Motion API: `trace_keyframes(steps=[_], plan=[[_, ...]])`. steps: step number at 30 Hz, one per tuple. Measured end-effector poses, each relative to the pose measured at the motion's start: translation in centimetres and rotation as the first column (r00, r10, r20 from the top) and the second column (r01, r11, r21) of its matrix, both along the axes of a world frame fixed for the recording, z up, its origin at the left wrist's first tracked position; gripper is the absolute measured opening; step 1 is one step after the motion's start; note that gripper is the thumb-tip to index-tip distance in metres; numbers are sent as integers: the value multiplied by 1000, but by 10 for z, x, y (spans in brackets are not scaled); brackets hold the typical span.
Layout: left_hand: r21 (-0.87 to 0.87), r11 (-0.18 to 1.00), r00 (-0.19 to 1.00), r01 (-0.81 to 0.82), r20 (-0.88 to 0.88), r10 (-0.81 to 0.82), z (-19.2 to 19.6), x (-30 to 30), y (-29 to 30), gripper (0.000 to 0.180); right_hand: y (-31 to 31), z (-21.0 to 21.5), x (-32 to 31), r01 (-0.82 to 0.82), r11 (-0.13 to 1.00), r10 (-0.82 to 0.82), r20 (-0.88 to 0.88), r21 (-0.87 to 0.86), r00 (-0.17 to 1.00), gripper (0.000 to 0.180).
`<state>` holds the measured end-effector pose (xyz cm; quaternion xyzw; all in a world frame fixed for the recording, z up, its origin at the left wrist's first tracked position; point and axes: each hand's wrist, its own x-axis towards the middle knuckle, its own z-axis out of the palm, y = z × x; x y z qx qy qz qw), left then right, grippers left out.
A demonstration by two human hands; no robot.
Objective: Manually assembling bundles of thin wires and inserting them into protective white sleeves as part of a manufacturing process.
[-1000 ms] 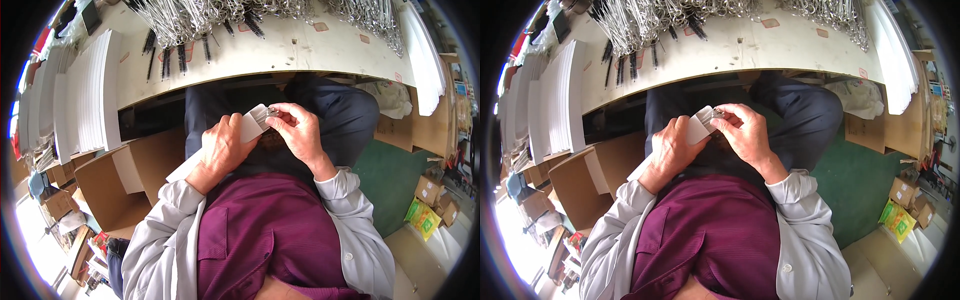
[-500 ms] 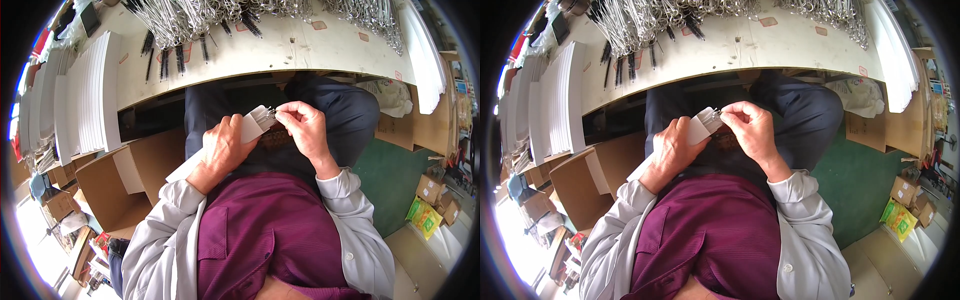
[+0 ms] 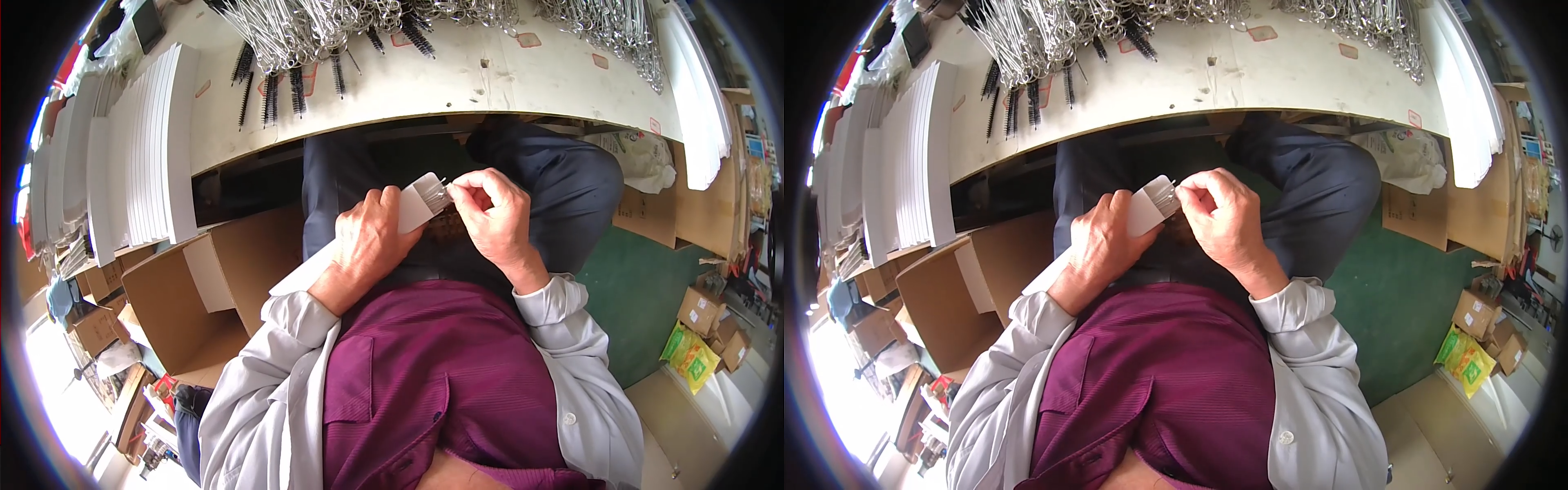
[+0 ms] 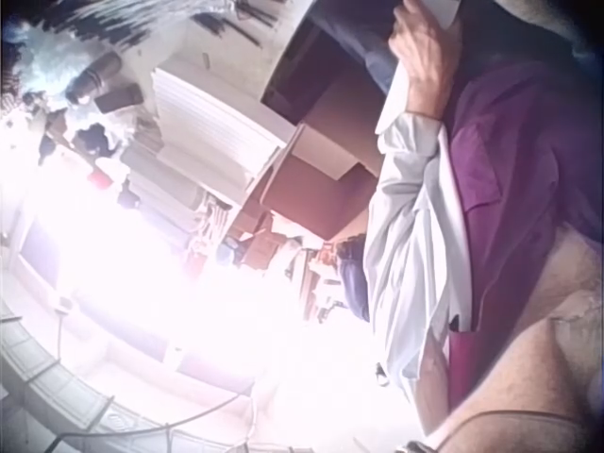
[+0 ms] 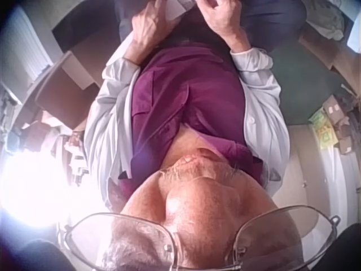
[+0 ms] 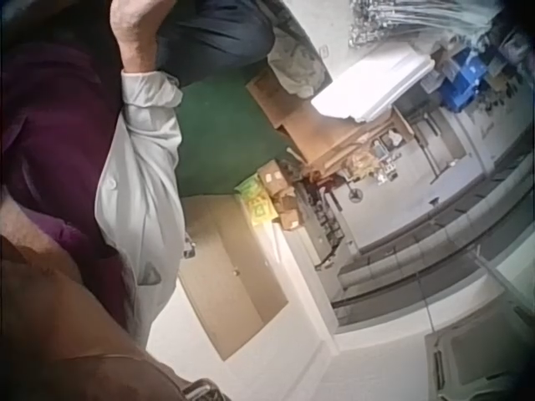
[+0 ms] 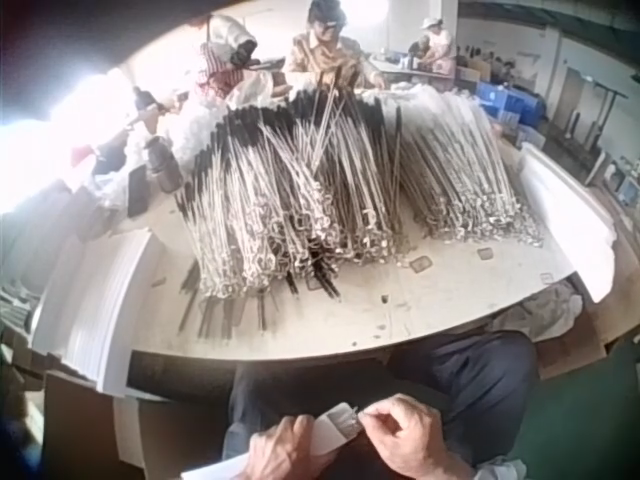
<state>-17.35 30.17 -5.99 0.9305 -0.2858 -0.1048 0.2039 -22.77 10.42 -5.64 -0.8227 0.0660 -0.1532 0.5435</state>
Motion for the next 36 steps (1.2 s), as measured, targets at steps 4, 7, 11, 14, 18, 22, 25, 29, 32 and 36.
trace_keyframes(steps=[4, 7, 11, 14, 18, 22, 25, 29, 32, 36], plan=[[0, 1000, 1000, -2, -3, 2, -4, 0, -1, 53, 10, 0, -2, -57, 958, 74, 50, -280, 996, 15], [-8, 1000, 1000, -12, -14, 12, -5, -1, 0, 53, 20, -4, -3, -108, 949, 145, 106, -296, 984, 14], [-33, 999, 999, -20, 49, 22, -3, 0, 0, 47, 17, -8, -2, -56, 974, 79, 98, -218, 992, 14], [1, 1000, 999, -26, -38, 26, -5, -1, 2, 54, 21, -5, -2, 1, 999, -4, -51, -50, 999, 19], [-18, 1000, 1000, -12, 0, 12, -6, -2, 3, 55, 19, -3, 3, 76, 995, -82, -96, -68, 992, 25], [-24, 1000, 1000, -8, 1, 8, -7, -4, 3, 55, 20, -10, 2, 54, 992, -59, -49, -114, 997, 24], [-38, 999, 1000, -19, 18, 20, -10, -4, 3, 53, 25, -12, 1, 11, 993, -14, -29, -122, 999, 20], [-51, 998, 1000, -25, 18, 26, -9, -5, 5, 52, 21, -15, 0, -69, 956, 103, 105, -285, 989, 13], [-50, 998, 1000, -24, -13, 23, -6, -3, 6, 51, 21, -14, -1, -119, 965, 150, 121, -232, 981, 13], [-97, 994, 999, -46, -26, 43, 0, 0, 6, 50, 22, -5, -6, -60, 992, 63, 21, -113, 998, 19]])
